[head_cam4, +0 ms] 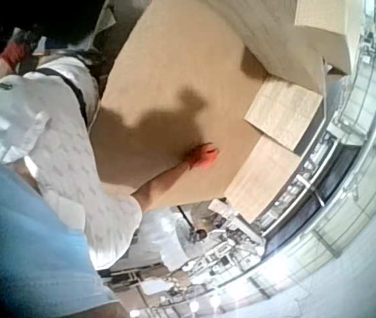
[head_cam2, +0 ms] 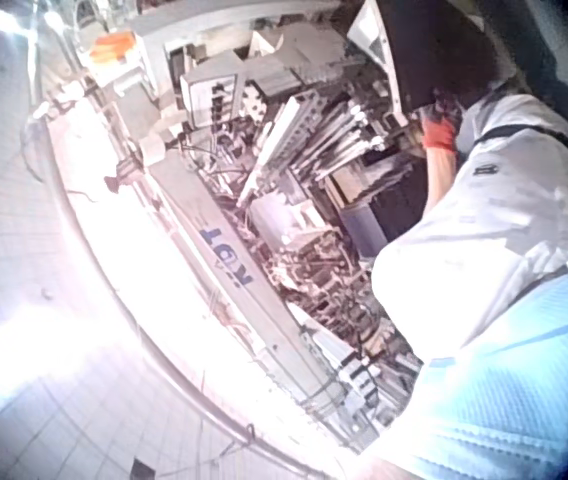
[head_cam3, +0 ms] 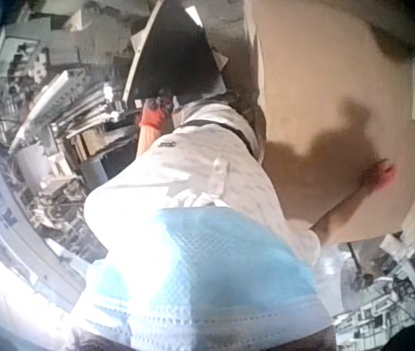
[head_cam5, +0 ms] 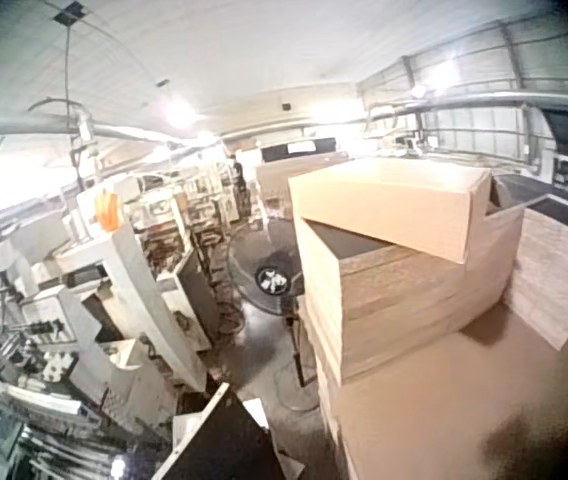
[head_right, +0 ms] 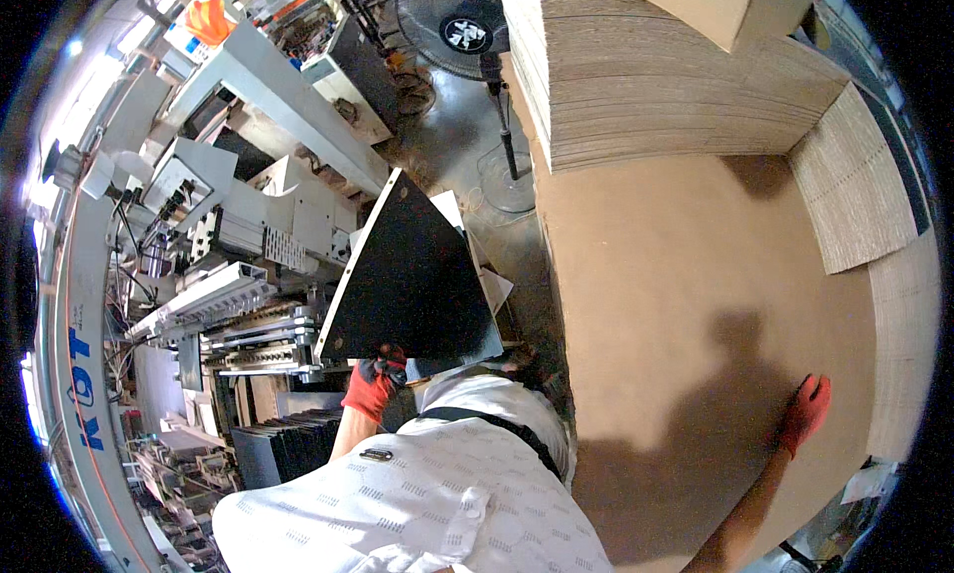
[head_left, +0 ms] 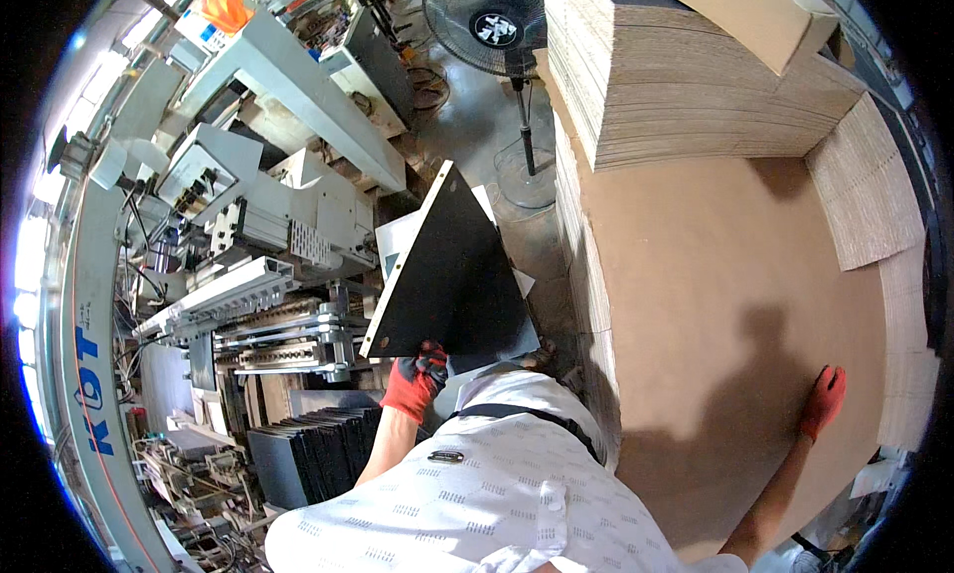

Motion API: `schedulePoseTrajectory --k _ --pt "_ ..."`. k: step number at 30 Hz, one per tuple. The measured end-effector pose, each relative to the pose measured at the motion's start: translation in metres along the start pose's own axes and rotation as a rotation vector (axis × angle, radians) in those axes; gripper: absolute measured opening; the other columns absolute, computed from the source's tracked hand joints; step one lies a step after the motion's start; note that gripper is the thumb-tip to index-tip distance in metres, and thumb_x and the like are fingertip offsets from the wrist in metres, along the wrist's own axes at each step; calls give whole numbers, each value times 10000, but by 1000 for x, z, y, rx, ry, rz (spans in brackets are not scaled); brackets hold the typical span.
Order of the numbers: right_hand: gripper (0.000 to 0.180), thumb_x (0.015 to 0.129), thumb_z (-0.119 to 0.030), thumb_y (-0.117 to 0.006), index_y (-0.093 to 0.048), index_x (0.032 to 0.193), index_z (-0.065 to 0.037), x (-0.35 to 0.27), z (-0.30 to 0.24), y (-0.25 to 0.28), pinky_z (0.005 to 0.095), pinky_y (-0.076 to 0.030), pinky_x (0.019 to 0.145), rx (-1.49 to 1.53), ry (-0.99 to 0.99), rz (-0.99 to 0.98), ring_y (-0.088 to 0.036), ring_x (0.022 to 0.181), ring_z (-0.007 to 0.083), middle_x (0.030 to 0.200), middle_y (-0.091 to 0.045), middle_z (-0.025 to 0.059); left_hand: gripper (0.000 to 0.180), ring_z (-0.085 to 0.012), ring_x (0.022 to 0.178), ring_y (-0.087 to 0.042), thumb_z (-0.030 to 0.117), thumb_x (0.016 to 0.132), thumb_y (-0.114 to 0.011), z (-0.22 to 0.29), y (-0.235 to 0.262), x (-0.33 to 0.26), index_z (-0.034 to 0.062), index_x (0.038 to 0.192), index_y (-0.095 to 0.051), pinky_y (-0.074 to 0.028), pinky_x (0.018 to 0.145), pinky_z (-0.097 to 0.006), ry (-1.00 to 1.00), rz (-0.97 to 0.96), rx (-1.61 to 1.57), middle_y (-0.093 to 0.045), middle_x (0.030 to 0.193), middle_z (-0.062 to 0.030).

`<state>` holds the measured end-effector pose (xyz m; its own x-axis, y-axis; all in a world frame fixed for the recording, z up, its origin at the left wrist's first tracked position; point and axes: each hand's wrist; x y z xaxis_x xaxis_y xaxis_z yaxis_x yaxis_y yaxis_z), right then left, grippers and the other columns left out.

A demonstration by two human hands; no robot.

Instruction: The person picks up dark rectangular panels from a machine and stacks them on a nearby surface. They then place a piece of corrugated cardboard on top of the stack.

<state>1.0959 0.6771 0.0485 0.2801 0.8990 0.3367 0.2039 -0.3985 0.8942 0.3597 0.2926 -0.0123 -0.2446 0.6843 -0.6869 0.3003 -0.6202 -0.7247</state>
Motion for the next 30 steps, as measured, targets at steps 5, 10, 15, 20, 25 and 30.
schedulePoseTrajectory --k 5,10,15,20,25,30 --pt "583 1024 -427 -531 -584 1380 33 8 14 -5 441 -413 1116 -71 28 15 -559 1313 386 1403 -613 223 316 -265 876 -709 201 1008 -609 -18 -3 2 -22 1229 -647 -638 697 -318 -179 110 140 -711 1094 -214" --pt "581 1022 -435 -528 -592 1366 28 4 2 2 431 -430 1086 -53 17 -19 -578 1275 385 1377 -625 224 401 -302 983 -737 186 1006 -630 -48 -31 -11 -53 1326 -599 -660 736 -347 23 -24 -149 -693 1228 -239" --pt "552 1011 -425 -552 -618 1327 23 1 -7 4 438 -439 1075 -33 34 30 -584 1264 383 1363 -628 225 541 -277 1136 -693 148 1004 -637 -57 3 -12 -21 1483 -449 -632 853 -353 -429 -154 875 -649 1338 -203" --pt "546 999 -406 -590 -635 1328 27 6 8 -2 443 -436 1111 -64 16 18 -574 1311 371 1397 -624 212 339 -202 1085 -653 66 981 -682 -85 -32 -18 8 1297 -571 -532 1030 -349 -416 -156 735 -658 1241 -112" --pt "364 979 -335 -591 -621 1085 12 -14 20 -13 454 -497 926 -41 56 218 -634 1073 369 1127 -662 209 426 -151 1033 -597 73 927 -772 -96 -22 -21 -41 1288 -578 -520 921 -322 -829 -270 1546 -649 1135 -89" --pt "507 924 -431 -664 -667 1267 -58 -2 17 -9 485 -450 1078 -214 49 230 -590 1257 348 1339 -660 153 229 -168 933 -542 23 913 -710 -68 -35 -7 7 1070 -544 -504 814 -370 -942 -491 1652 -554 1022 -68"
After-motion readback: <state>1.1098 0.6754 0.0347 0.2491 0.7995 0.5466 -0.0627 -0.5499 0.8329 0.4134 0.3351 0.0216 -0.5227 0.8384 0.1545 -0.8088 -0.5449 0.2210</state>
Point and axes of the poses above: each hand's wrist, its own x-axis towards the middle knuckle, its own y-axis out of the back of the hand, z = x × y
